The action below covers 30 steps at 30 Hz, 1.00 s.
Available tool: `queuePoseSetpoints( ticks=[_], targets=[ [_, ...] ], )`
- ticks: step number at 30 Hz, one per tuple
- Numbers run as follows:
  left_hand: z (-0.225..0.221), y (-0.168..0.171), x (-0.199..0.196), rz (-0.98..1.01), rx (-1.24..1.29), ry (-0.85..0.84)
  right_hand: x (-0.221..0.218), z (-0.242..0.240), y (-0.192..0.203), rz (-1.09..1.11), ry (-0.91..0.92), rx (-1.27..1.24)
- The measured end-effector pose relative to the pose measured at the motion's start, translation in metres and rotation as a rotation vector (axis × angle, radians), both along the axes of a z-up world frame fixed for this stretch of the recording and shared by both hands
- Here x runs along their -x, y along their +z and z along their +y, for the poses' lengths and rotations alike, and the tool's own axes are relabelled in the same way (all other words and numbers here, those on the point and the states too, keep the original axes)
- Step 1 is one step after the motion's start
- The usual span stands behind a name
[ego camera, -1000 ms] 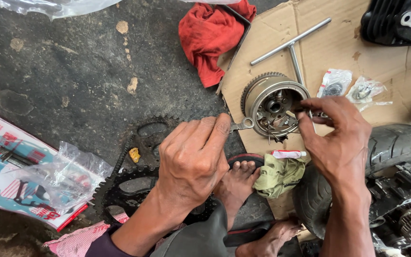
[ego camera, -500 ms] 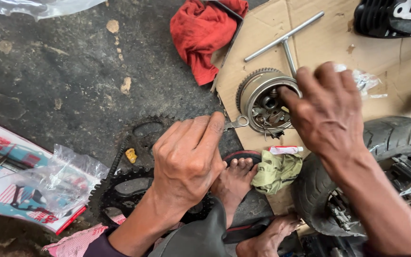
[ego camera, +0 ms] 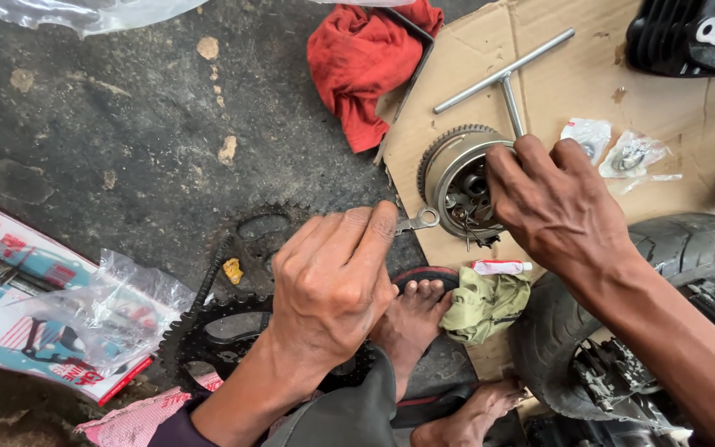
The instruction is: Disassembling and inspecting internal motorcycle engine components.
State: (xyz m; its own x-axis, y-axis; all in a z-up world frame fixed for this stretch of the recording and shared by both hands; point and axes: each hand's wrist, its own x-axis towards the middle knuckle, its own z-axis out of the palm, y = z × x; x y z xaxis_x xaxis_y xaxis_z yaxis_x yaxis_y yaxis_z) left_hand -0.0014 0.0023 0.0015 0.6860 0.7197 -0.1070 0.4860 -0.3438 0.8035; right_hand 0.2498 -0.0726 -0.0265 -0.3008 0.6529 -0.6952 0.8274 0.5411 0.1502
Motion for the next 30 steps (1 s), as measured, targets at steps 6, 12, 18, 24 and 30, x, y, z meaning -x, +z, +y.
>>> queuePoseSetpoints(
  ticks=[6,12,18,24,30],
  targets=[
    [0.0,0.0,0.001,-0.011,0.012,-0.008,0.013,0.011,0.013,0.049,-0.138,-0.098],
    [-0.001,-0.001,0.002,-0.015,0.004,0.006,0.019,0.012,0.013,0.02,-0.172,-0.096],
    [0.001,0.0,0.0,-0.008,0.011,0.002,0.02,0.018,0.017,-0.022,-0.151,-0.05],
    [0.0,0.001,-0.005,0.011,-0.027,0.036,0.026,0.022,0.016,-0.169,-0.118,0.074],
    [-0.001,0.0,-0.008,0.034,-0.049,0.046,0.014,0.022,0.018,-0.152,0.053,0.18]
  ],
)
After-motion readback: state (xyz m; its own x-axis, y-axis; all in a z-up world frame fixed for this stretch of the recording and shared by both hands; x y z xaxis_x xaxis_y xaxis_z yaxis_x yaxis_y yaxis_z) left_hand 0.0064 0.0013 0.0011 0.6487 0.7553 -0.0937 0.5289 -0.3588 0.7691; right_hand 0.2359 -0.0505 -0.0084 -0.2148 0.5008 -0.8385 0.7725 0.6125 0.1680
